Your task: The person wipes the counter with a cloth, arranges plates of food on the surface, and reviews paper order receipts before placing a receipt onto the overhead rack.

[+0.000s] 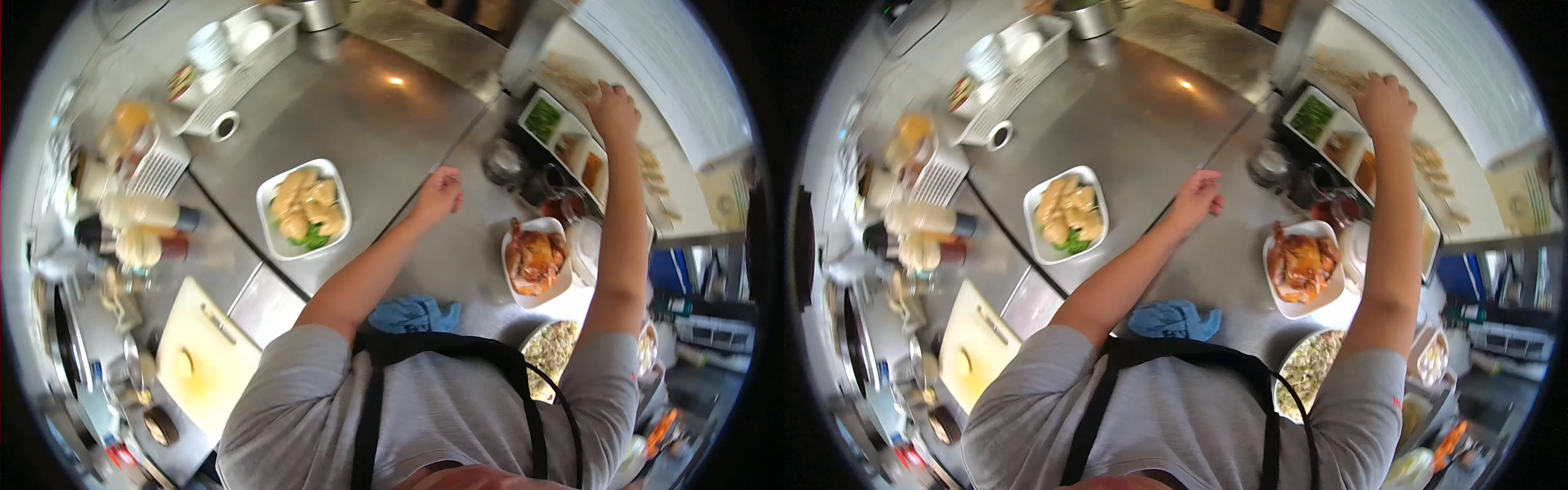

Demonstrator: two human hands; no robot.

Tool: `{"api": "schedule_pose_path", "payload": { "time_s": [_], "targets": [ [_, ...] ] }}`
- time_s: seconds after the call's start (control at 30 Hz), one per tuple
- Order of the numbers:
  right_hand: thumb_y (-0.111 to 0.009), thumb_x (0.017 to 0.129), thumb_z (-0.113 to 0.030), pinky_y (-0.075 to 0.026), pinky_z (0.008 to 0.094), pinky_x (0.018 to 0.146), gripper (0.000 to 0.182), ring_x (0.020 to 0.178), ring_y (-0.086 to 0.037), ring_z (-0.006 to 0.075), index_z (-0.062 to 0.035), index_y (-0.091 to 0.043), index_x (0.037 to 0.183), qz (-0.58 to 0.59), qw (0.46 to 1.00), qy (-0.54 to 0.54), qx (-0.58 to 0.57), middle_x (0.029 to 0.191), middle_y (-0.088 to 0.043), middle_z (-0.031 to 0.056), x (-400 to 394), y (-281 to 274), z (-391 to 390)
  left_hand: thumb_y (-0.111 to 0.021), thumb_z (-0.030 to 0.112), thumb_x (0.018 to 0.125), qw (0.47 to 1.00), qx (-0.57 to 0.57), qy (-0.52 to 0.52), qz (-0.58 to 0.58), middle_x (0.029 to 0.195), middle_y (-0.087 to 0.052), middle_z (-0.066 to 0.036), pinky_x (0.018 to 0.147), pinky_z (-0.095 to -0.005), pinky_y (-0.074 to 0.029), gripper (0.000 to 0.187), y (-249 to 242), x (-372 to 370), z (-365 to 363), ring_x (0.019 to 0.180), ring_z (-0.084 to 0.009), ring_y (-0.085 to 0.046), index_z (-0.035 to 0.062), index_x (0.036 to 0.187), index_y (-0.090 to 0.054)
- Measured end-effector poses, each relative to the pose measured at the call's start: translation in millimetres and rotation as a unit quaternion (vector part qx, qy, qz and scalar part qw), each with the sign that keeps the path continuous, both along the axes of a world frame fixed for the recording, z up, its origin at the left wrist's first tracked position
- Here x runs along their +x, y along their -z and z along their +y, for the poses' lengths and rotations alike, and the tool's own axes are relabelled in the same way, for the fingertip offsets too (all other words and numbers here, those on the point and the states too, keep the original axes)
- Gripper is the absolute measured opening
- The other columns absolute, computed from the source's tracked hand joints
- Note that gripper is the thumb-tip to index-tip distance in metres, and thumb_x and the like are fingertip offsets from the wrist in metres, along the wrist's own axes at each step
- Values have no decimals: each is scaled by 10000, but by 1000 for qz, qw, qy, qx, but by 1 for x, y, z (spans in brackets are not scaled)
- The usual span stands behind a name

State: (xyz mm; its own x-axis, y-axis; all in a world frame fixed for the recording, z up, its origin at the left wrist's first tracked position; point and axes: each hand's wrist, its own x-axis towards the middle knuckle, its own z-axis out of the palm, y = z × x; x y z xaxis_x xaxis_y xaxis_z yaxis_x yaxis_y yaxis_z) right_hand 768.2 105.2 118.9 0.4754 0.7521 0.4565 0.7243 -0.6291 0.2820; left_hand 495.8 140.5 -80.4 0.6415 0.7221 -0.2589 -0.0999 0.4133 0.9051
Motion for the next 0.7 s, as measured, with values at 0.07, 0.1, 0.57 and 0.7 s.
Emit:
{"api": "schedule_pose_path", "payload": {
  "time_s": [0.07,0.1,0.57,0.7],
  "targets": [
    [-541,748,-267,-439,408,721,245,914,-537,271,-107,-583,928,169,981,-63,-66,962,-564,93,-70,-10,-5,-465,101,832,998,62,8,30,834,-480,-18,551,-229,-438,227,-16,-16,-2,652,-102,-507,52,1052,-442],
    [-539,750,-269,-443,391,707,224,894,-546,266,-102,-595,888,306,941,-110,-99,921,-577,87,-108,-11,-15,-470,101,829,995,90,20,44,839,-478,-16,557,-225,-434,232,-25,-23,-5,659,-99,-504,54,1055,-440],
    [-643,630,-344,-422,378,598,302,711,-550,265,-75,-576,753,547,659,-336,-393,735,-577,115,-254,123,-112,-524,178,793,748,376,-355,415,1031,-435,-178,760,-317,-406,439,-17,-287,16,902,-231,-471,-37,1144,-372],
    [-648,672,-317,-411,325,557,280,640,-530,201,-58,-570,743,606,681,-324,-255,677,-560,90,-239,73,-89,-451,210,842,897,187,-239,322,803,-504,-89,492,-251,-411,381,2,-296,12,561,-124,-475,-24,1134,-378]
  ]
}}
